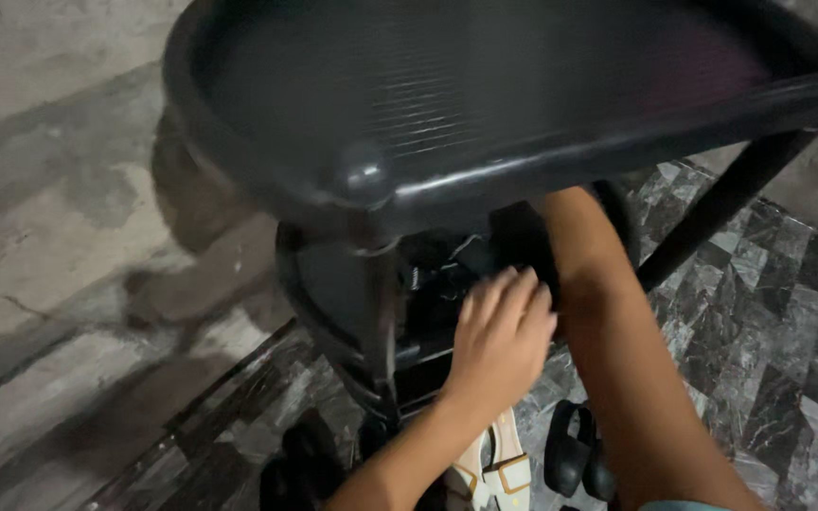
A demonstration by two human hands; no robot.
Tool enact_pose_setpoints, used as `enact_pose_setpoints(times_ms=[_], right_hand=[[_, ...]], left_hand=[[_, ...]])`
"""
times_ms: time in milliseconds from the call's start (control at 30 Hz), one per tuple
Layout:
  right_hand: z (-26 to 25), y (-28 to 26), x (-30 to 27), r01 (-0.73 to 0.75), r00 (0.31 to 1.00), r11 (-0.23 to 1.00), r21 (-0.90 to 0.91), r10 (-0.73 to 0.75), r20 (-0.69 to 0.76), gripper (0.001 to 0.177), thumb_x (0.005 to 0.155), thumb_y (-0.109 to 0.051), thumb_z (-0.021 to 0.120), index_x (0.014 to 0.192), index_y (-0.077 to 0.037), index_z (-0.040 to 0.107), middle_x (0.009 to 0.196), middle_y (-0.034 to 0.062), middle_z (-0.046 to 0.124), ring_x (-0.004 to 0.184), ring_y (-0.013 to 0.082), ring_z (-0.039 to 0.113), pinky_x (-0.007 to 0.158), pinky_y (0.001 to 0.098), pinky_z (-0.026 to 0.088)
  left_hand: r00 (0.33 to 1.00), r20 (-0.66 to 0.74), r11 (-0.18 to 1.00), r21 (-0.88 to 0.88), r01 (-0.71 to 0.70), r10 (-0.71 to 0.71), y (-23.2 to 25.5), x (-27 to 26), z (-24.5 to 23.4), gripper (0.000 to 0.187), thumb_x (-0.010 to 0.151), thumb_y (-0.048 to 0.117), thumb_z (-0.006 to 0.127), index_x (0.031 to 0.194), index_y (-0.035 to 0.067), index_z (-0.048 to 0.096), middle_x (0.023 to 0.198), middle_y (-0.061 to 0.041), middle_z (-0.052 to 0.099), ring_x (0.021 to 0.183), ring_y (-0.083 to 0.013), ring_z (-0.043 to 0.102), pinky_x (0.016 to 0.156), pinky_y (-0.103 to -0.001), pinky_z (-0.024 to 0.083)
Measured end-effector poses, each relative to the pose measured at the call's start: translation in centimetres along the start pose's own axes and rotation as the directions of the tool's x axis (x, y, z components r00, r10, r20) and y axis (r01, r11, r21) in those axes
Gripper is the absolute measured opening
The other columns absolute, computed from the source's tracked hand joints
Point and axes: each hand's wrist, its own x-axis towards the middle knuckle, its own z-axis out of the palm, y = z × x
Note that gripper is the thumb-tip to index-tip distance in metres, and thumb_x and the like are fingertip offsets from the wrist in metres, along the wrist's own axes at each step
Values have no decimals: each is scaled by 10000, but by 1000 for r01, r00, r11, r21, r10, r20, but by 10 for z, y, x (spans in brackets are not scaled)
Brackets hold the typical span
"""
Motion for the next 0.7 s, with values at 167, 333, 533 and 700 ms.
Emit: enact_pose_setpoints(times_ms=[167,333,533,700], right_hand=[[-1,4,-11,24,996,999,45,-21,-82,476,950,-375,744,1214,-24,560,1189,158,617,1083,255,586,939,382,472],[-5,-1,-3,74,984,994,82,-59,-170,478,947,-360,745,1224,-21,553,1192,163,620,1088,263,590,942,388,475],[4,-2,1,76,977,988,134,-47,-209,481,944,-343,745,1237,-18,544,1196,170,624,1094,274,594,946,396,479],[9,-1,-1,63,972,987,149,-27,-234,485,942,-328,746,1247,-15,537,1200,176,627,1099,283,598,949,403,483]], left_hand=[[868,329,912,304,275,-371,-15,65,54,550,924,359,624,1414,116,571,1547,-153,459,1437,-444,341,1155,-682,215],[598,661,890,312,332,-454,-27,73,55,585,958,545,495,1485,291,482,1640,-109,270,1523,-492,55,1159,-739,-40],[647,637,907,270,323,-420,-27,68,57,582,947,496,512,1496,309,464,1631,-114,298,1516,-487,98,1127,-765,-58],[642,642,908,302,290,-419,-28,65,62,576,955,479,510,1506,324,452,1621,-116,321,1489,-493,183,1123,-776,-39]])
